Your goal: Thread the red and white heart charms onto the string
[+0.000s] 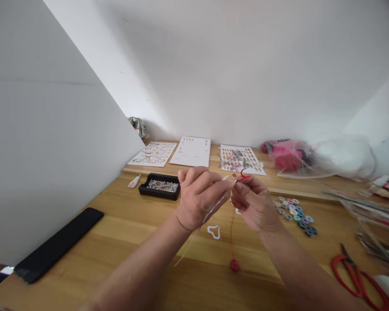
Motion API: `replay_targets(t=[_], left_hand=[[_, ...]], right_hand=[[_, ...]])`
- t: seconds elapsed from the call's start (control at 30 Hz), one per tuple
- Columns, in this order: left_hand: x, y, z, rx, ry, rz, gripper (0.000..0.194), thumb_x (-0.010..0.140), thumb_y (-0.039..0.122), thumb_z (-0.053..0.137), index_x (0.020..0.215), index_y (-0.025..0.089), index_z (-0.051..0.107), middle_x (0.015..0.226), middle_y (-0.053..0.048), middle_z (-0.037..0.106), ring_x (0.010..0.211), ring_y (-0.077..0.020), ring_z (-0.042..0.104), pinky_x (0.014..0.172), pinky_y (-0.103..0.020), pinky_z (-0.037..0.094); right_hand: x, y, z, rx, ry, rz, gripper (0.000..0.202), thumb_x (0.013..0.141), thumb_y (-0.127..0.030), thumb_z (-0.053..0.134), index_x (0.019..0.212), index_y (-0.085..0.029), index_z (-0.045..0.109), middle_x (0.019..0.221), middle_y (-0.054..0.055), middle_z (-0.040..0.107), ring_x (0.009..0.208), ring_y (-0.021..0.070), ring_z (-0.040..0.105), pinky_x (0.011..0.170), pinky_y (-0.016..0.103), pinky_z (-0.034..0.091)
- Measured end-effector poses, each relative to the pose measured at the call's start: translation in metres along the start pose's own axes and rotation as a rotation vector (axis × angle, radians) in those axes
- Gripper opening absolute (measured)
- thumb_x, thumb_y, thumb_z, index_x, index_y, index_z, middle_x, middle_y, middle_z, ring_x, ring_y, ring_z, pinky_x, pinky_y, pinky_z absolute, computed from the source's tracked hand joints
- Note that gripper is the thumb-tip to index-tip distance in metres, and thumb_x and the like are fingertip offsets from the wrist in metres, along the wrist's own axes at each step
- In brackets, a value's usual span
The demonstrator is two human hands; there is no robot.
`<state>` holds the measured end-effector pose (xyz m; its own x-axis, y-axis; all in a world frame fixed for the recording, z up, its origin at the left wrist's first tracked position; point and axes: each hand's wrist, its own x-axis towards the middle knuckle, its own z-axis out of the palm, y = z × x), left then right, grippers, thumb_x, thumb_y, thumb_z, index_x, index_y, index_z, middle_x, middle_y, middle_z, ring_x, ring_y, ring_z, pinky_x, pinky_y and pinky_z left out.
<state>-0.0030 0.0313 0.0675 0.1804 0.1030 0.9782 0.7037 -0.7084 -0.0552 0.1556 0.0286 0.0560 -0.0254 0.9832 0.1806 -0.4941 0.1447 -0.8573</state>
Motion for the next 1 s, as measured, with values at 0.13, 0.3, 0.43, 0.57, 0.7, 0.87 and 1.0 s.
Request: replay_targets(t=[0.13,0.3,0.43,0.57,0.7,0.87,1.0], left_hand=[[0.002,0.007,0.007,-0.134,-0.008,-0.221,0.009,0.08,0.022,0.076,0.08,0.03,0.072,0.075,0.002,0.069,0.082,-0.0177,0.057,0.08,-0.037,0.036],[0.003,0.008,0.009,-0.263,-0.086,-0.346,0.008,0.081,0.022,0.074,0.075,0.026,0.071,0.075,0.001,0.068,0.081,-0.0173,0.057,0.079,-0.035,0.039],[0.006,0.007,0.007,-0.367,-0.124,-0.433,0.009,0.081,0.02,0.073,0.074,0.023,0.069,0.076,0.001,0.068,0.08,-0.0163,0.058,0.081,-0.034,0.042],[0.009,0.007,0.006,-0.48,-0.181,-0.562,0.01,0.081,0.02,0.073,0.072,0.023,0.068,0.074,0.0,0.069,0.077,-0.0162,0.059,0.081,-0.035,0.044],[0.011,0.006,0.006,-0.611,-0.248,-0.714,0.011,0.08,0.021,0.074,0.071,0.022,0.069,0.074,0.0,0.07,0.074,-0.0148,0.059,0.079,-0.033,0.046],[0.011,0.004,0.004,-0.732,-0.303,-0.802,0.007,0.081,0.025,0.074,0.075,0.022,0.072,0.081,-0.002,0.073,0.08,-0.016,0.063,0.081,-0.034,0.048],[0.011,0.003,0.002,-0.81,-0.297,-0.899,0.01,0.083,0.03,0.071,0.077,0.022,0.072,0.082,-0.003,0.074,0.081,-0.0171,0.064,0.082,-0.034,0.049]], right_hand=[[0.0,0.001,-0.001,-0.008,0.021,0.006,0.023,0.065,-0.035,0.088,0.071,-0.024,0.068,0.048,-0.009,0.038,0.042,0.0057,0.025,0.04,0.021,0.02],[0.001,0.002,-0.003,-0.019,0.006,0.0,0.023,0.068,-0.035,0.086,0.086,-0.026,0.074,0.048,-0.01,0.031,0.043,0.0057,0.017,0.04,0.021,0.017],[0.002,0.001,-0.004,-0.01,-0.014,0.015,0.02,0.071,-0.034,0.085,0.088,-0.027,0.075,0.047,-0.011,0.029,0.044,0.0059,0.016,0.04,0.021,0.017],[0.001,0.0,-0.003,0.003,0.01,0.031,0.019,0.065,-0.032,0.088,0.069,-0.025,0.071,0.044,-0.011,0.027,0.042,0.0053,0.018,0.041,0.021,0.018],[0.0,0.0,-0.001,0.012,0.037,0.04,0.021,0.063,-0.03,0.09,0.07,-0.024,0.071,0.043,-0.011,0.031,0.041,0.0045,0.019,0.041,0.021,0.02],[0.0,-0.002,0.0,0.044,0.052,0.043,0.025,0.061,-0.03,0.091,0.066,-0.023,0.067,0.042,-0.011,0.032,0.04,0.0044,0.018,0.04,0.021,0.019],[0.002,-0.003,-0.001,0.09,0.053,0.057,0.026,0.061,-0.029,0.091,0.066,-0.023,0.066,0.041,-0.012,0.031,0.04,0.0046,0.016,0.04,0.021,0.018]])
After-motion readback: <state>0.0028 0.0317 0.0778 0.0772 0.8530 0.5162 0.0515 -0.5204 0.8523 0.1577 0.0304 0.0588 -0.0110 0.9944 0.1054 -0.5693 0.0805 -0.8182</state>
